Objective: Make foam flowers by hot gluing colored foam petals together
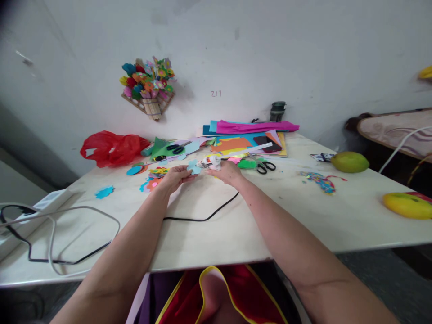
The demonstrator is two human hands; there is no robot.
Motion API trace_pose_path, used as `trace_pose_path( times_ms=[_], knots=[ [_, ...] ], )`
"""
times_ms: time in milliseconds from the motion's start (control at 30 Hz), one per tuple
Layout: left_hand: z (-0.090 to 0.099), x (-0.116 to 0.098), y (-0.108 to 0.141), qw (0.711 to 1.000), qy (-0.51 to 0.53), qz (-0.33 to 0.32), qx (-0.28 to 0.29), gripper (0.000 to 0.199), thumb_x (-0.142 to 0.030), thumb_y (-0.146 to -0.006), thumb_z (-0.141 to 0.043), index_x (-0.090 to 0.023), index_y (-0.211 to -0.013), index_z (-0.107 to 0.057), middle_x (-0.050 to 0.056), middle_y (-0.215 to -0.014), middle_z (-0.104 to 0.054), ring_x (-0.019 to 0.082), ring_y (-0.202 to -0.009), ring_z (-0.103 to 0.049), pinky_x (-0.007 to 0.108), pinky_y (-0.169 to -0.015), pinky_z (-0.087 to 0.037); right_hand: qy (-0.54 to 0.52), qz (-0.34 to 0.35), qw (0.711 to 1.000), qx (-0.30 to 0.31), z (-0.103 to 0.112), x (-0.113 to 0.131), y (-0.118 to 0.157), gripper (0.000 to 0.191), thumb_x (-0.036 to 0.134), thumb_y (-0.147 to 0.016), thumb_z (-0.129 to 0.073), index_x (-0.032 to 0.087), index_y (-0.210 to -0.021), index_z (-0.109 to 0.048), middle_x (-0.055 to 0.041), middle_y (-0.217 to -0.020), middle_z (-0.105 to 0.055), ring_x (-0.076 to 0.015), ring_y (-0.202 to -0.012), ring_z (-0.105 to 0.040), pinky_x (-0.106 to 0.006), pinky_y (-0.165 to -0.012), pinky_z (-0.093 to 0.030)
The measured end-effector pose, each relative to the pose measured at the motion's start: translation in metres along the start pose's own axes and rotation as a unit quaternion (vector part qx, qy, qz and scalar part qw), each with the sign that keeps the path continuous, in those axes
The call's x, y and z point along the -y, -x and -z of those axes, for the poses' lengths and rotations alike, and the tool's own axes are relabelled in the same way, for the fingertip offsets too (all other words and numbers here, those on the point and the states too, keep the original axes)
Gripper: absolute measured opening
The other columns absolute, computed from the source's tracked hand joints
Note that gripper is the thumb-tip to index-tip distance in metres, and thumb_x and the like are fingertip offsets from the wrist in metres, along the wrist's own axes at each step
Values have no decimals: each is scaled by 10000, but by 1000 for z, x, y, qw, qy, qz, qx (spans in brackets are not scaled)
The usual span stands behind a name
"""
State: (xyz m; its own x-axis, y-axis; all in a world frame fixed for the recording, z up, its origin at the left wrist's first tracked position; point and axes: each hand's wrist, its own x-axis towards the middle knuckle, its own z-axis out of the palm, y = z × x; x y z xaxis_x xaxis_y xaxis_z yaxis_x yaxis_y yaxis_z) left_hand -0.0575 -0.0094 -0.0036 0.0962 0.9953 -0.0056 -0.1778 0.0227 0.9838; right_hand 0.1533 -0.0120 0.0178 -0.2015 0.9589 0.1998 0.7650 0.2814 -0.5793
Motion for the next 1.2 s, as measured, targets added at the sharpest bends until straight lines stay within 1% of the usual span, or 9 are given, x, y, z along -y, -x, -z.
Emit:
trace_pose_path(
  times_ms=[100, 300, 533, 700, 833, 1067, 1200],
  knots=[
    [2, 1, 0, 1000, 10, -6, 2, 240, -88, -624, -679, -63, -856, -625, 75, -735, -667, 164, -685, -657, 232, -632, -533, -6, 3, 1000, -6, 1, 0, 0, 429, 573, -673, -552, 176, -785, -671, -51, -586, -598, -171, -589, -580, -229, -492, -412],
    [4, 2, -2, 1000, 25, -10, -11, 212, -78, -637, -672, -76, -843, -623, 71, -767, -661, 160, -679, -656, 243, -631, -538, -24, -2, 1000, 1, 3, 3, 3, 429, 568, -676, -561, 172, -803, -670, -22, -533, -583, -127, -454, -532, -224, -469, -416],
    [3, 1, -1, 1000, 19, -1, -3, 210, -79, -643, -673, -69, -848, -627, 73, -760, -659, 160, -692, -656, 234, -628, -539, -22, 14, 1000, -14, 3, 3, 3, 408, 540, -679, -577, 181, -848, -675, -33, -575, -611, -149, -568, -583, -207, -493, -416],
    [2, 0, -1, 1000, 16, -5, -6, 205, -81, -650, -666, -62, -851, -629, 79, -756, -661, 165, -695, -658, 235, -630, -539, -10, 11, 1000, -4, 3, 1, 1, 424, 564, -673, -566, 179, -812, -677, -31, -559, -601, -139, -515, -558, -214, -482, -406],
    [2, -1, 0, 1000, 20, -6, -8, 205, -82, -646, -669, -64, -846, -628, 77, -752, -663, 161, -686, -658, 229, -628, -542, -10, 11, 1000, 4, 2, 0, 1, 404, 546, -684, -562, 178, -807, -674, -23, -530, -578, -129, -463, -527, -225, -480, -400],
    [1, -1, 1, 1000, 12, -1, 9, 226, -98, -638, -683, -73, -857, -632, 70, -731, -668, 155, -680, -657, 223, -625, -540, -36, 24, 999, -3, 2, -2, 0, 462, 557, -689, -553, 202, -973, -639, 6, -525, -559, -93, -381, -464, -220, -459, -393],
    [3, -1, 1, 1000, 11, -2, 15, 247, -118, -627, -699, -73, -861, -632, 78, -754, -673, 162, -694, -659, 232, -632, -538, -60, 12, 998, 4, 2, -3, -1, 445, 568, -678, -556, 184, -879, -658, -6, -542, -572, -92, -389, -474, -205, -424, -385]
  ],
)
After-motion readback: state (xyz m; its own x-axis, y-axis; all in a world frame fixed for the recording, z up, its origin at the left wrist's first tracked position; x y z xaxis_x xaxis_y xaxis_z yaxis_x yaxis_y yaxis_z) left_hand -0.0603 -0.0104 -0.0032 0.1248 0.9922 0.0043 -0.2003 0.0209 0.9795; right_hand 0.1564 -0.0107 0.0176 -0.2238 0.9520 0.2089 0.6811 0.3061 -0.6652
